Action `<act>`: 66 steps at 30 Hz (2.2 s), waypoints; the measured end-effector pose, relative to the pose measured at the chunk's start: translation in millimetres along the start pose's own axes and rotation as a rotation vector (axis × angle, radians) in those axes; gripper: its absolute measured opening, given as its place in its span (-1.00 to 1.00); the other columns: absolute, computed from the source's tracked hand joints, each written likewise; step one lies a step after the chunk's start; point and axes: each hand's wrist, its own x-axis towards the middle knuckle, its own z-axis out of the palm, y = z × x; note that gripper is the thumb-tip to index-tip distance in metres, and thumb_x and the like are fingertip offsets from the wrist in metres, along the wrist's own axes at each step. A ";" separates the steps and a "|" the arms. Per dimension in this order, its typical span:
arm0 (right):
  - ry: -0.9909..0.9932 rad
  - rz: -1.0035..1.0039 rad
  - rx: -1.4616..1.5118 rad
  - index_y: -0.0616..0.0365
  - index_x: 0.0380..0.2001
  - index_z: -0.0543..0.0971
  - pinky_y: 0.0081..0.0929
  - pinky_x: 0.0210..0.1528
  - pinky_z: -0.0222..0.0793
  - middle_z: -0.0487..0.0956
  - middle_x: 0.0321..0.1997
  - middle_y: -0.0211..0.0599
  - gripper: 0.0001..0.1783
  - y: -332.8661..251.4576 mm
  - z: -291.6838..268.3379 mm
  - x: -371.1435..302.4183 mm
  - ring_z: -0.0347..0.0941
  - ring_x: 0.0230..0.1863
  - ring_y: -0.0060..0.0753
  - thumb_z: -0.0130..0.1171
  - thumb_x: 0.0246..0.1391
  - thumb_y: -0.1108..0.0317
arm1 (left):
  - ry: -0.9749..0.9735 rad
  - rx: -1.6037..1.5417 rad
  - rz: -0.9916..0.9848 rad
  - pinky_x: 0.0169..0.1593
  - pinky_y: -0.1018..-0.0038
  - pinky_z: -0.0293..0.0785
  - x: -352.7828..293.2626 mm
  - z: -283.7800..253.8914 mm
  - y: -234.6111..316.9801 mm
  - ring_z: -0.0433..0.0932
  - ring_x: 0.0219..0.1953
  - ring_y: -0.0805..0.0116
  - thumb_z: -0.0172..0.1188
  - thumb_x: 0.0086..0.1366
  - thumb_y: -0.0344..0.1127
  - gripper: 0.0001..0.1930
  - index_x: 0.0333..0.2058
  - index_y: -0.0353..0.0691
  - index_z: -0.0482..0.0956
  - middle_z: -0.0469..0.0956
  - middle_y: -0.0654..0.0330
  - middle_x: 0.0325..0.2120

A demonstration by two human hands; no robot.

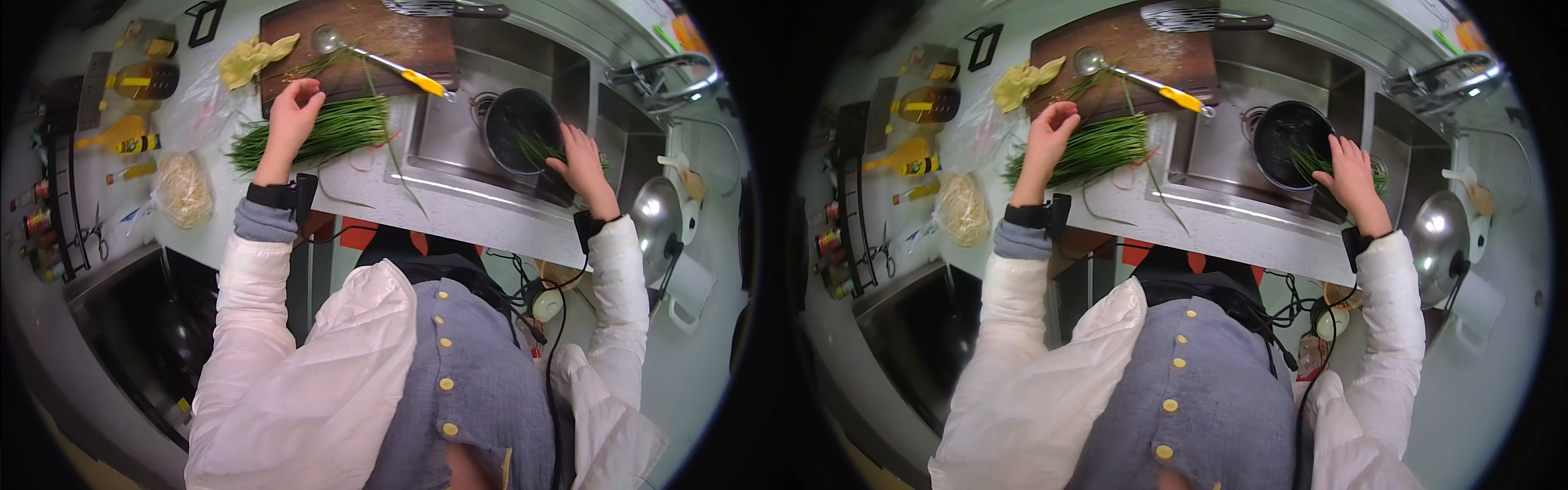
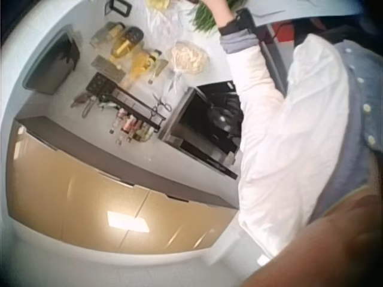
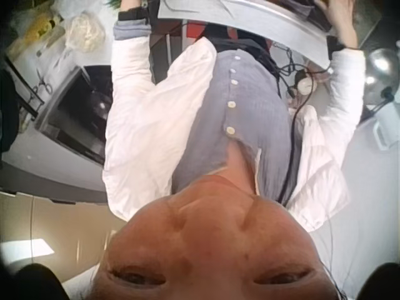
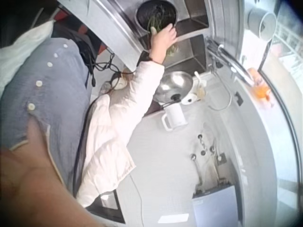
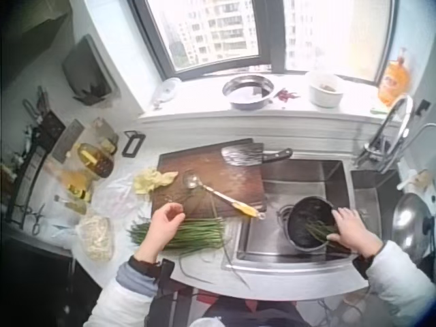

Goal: The person snaps the tough ends off green onion stalks one by one and places the trimmed stalks into a metal bowl in the sink. The person occasionally picks up a new stalk from the cutting board and continues the trimming process.

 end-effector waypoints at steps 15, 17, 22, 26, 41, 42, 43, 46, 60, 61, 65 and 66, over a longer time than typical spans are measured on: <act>-0.248 -0.063 0.662 0.23 -0.21 0.56 -0.21 -0.26 0.44 0.61 -0.42 -0.09 -0.57 -270.1 13.8 38.8 0.55 -0.35 -0.02 0.23 0.01 0.09 | -0.237 0.638 -0.027 -0.22 0.24 0.54 46.5 69.4 16.5 0.63 -0.33 0.06 0.30 -0.02 0.01 -0.69 -0.49 -0.11 0.71 0.65 0.07 -0.49; -0.300 -0.071 0.724 0.24 -0.20 0.55 -0.20 -0.27 0.43 0.60 -0.45 -0.10 -0.57 -276.9 15.2 36.7 0.54 -0.37 -0.02 0.23 0.00 0.10 | -0.323 0.478 -0.106 -0.22 0.26 0.54 53.7 51.9 19.1 0.63 -0.34 0.06 0.25 0.02 -0.13 -0.77 -0.49 -0.16 0.69 0.63 0.04 -0.48; -0.190 -0.041 0.882 0.18 -0.30 0.59 -0.28 -0.34 0.42 0.59 -0.49 -0.16 -0.75 -264.4 -2.4 34.1 0.53 -0.43 -0.13 0.22 0.02 0.23 | -0.372 0.597 0.425 -0.43 0.32 0.35 79.5 -39.3 54.5 0.45 -0.57 0.26 0.22 0.20 -0.23 -0.78 -0.42 -0.30 0.58 0.52 0.11 -0.64; 0.002 -0.051 0.882 0.27 -0.31 0.59 -0.48 -0.45 0.35 0.56 -0.51 -0.25 -0.81 -268.4 -5.3 52.9 0.40 -0.57 -0.46 0.21 0.04 0.37 | -0.259 1.067 0.584 -0.30 0.26 0.42 85.3 -64.7 70.9 0.54 -0.34 0.18 0.32 0.10 -0.17 -0.64 -0.12 -0.10 0.53 0.57 0.16 -0.36; 0.352 -0.159 0.422 0.07 -0.45 0.54 -0.19 -0.31 0.40 0.46 -0.40 -0.24 -0.90 -287.4 45.7 91.9 0.46 -0.29 -0.07 0.23 -0.10 0.37 | -0.121 0.496 0.491 0.02 0.22 0.39 -35.4 -46.6 -1.7 0.47 -0.05 0.05 0.32 0.03 -0.33 -0.65 -0.15 -0.19 0.56 0.53 0.08 -0.17; 0.325 -0.162 0.418 0.07 -0.45 0.54 -0.18 -0.32 0.40 0.46 -0.40 -0.24 -0.89 -286.8 44.2 90.8 0.46 -0.30 -0.07 0.23 -0.12 0.37 | -0.059 0.494 0.508 0.00 0.22 0.41 -41.0 -51.4 -2.4 0.48 -0.08 0.05 0.33 0.01 -0.31 -0.65 -0.18 -0.20 0.57 0.55 0.08 -0.21; 0.308 -0.185 0.423 0.06 -0.45 0.54 -0.18 -0.32 0.40 0.45 -0.40 -0.23 -0.89 -285.8 40.5 90.4 0.46 -0.30 -0.07 0.23 -0.13 0.38 | -0.030 0.486 0.511 -0.04 0.22 0.42 -45.7 -56.2 -1.5 0.49 -0.11 0.05 0.33 -0.02 -0.31 -0.65 -0.20 -0.20 0.58 0.56 0.08 -0.24; 0.262 -0.251 0.510 0.09 -0.42 0.56 -0.25 -0.32 0.39 0.48 -0.36 -0.22 -0.92 -281.0 21.0 93.4 0.47 -0.30 -0.06 0.23 -0.03 0.37 | 0.127 0.462 0.514 -0.19 0.16 0.41 -52.8 -60.0 12.9 0.50 -0.23 0.06 0.30 -0.15 -0.28 -0.69 -0.34 -0.18 0.62 0.55 0.13 -0.38; 0.027 -0.671 0.540 0.25 -0.32 0.57 -0.56 -0.46 0.29 0.54 -0.45 -0.36 -0.89 -254.7 10.7 118.5 0.34 -0.53 -0.57 0.18 0.08 0.45 | 0.899 0.415 -0.265 -0.18 0.28 0.50 -409.7 -88.5 -69.6 0.56 -0.24 0.08 0.28 0.08 -0.30 -0.75 -0.24 -0.22 0.55 0.57 0.09 -0.34; 0.019 -0.729 0.578 0.25 -0.32 0.57 -0.56 -0.46 0.29 0.54 -0.44 -0.37 -0.90 -257.5 6.8 115.6 0.34 -0.52 -0.58 0.17 0.08 0.46 | 0.951 0.437 -0.378 -0.16 0.28 0.50 -454.0 -76.2 -85.1 0.57 -0.23 0.10 0.27 0.10 -0.31 -0.75 -0.24 -0.21 0.55 0.57 0.11 -0.34; 0.024 -0.759 0.615 0.23 -0.30 0.57 -0.60 -0.46 0.27 0.52 -0.40 -0.38 -0.89 -263.5 -9.7 95.6 0.35 -0.48 -0.57 0.17 0.11 0.44 | 0.992 0.293 -0.974 -0.20 0.31 0.52 -624.3 -31.4 -144.8 0.60 -0.29 0.10 0.28 0.07 -0.21 -0.73 -0.27 -0.18 0.62 0.63 0.09 -0.36; 0.017 -0.787 0.617 0.23 -0.28 0.57 -0.60 -0.45 0.27 0.53 -0.40 -0.37 -0.88 -264.2 -13.8 89.7 0.35 -0.47 -0.57 0.17 0.12 0.44 | 1.095 0.332 -1.017 -0.21 0.31 0.52 -660.2 -31.5 -157.6 0.60 -0.31 0.10 0.28 0.07 -0.20 -0.74 -0.28 -0.20 0.62 0.63 0.07 -0.38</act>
